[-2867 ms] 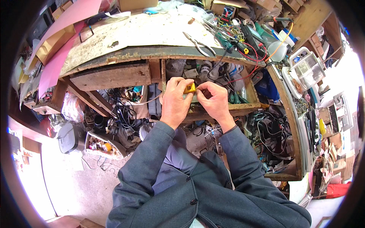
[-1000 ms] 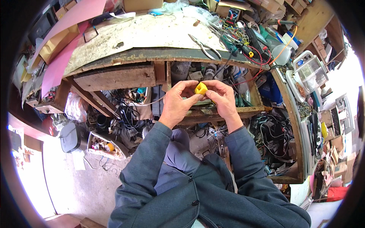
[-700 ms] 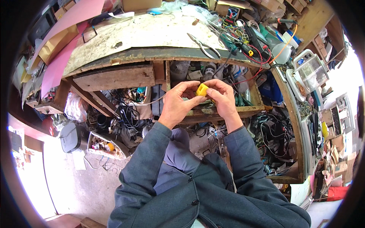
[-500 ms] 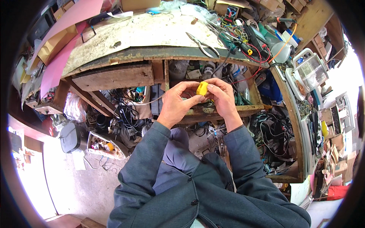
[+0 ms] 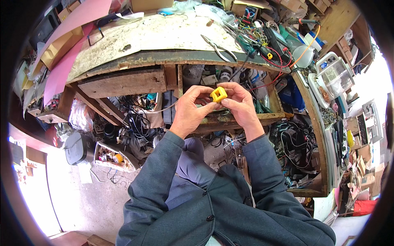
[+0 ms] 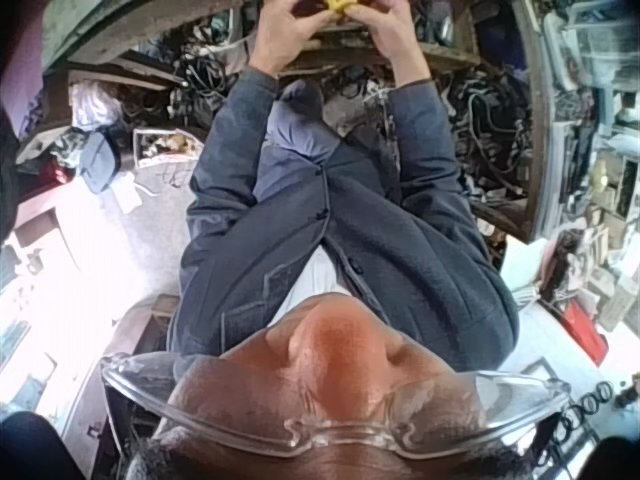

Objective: The person assembles small electrical components at a cluttered workbench. They connect wires to a white plastic housing, then attach a teal-colored component and a yellow connector, using a screwdriver to tighten screws and pliers to adjust wires.

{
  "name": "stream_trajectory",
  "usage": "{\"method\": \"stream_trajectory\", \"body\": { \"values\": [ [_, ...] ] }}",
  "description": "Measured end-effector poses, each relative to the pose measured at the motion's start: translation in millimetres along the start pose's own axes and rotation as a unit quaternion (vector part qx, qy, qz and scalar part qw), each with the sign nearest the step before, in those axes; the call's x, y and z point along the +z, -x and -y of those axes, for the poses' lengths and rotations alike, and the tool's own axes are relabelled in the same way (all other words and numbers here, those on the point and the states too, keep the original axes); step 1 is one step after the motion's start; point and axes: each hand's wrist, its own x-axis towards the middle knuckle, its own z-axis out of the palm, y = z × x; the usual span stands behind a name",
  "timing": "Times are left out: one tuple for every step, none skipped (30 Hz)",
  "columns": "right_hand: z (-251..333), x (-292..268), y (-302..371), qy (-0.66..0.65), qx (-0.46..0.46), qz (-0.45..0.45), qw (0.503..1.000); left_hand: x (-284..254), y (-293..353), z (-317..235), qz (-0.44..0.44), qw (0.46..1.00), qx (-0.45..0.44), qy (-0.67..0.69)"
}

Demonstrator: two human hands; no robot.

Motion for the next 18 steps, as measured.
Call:
{"method": "stream_trajectory", "body": {
  "values": [
    [0,0,0,-0.006,0.002,0.007,1.000,0,0,1,-0.002,1.000,0.001,0.004],
    [0,-1,-1,-0.006,0.016,0.001,1.000,1,0,2,-0.008,1.000,-0.002,0.008],
    [0,-2,-1,-0.009,0.027,0.000,1.000,1,0,3,-0.014,1.000,-0.002,0.013],
    [-1,-2,-2,-0.015,0.040,-0.002,0.999,1,0,4,-0.020,1.000,-0.003,0.019],
    [-1,-3,-3,-0.009,0.045,0.004,0.999,1,0,5,-0.020,0.999,-0.001,0.026],
    [-1,-4,-3,-0.005,0.052,0.010,0.999,1,0,6,-0.020,0.999,0.001,0.033],
    [-1,-5,-3,-0.004,0.058,0.014,0.998,1,0,7,-0.020,0.999,0.003,0.040],
    [-1,-6,-4,-0.007,0.060,0.016,0.998,2,1,7,-0.022,0.999,0.004,0.042],
    [-1,-6,-4,-0.013,0.061,0.017,0.998,2,0,8,-0.024,0.999,0.006,0.044],
    [-1,-7,-4,-0.019,0.062,0.018,0.998,2,1,8,-0.026,0.999,0.007,0.047],
    [-1,-7,-5,-0.013,0.068,0.022,0.997,2,0,9,-0.024,0.999,0.013,0.037],
    [-1,-8,-5,-0.006,0.075,0.027,0.997,2,0,9,-0.022,0.999,0.018,0.028],
    [0,-8,-5,-0.002,0.081,0.033,0.996,2,0,9,-0.020,0.999,0.024,0.019],
    [1,-9,-5,-0.014,0.088,0.028,0.996,2,0,9,-0.017,0.999,0.027,0.013],
    [1,-9,-5,-0.027,0.094,0.024,0.995,2,1,8,-0.014,0.999,0.030,0.008],
    [2,-10,-5,-0.041,0.099,0.021,0.994,2,0,8,-0.013,0.999,0.036,0.002],
    [2,-10,-4,-0.044,0.102,0.018,0.994,2,0,8,-0.013,1.000,0.024,0.014],
    [2,-11,-4,-0.048,0.105,0.016,0.993,3,0,8,-0.014,0.999,0.014,0.026]
  ]
}}
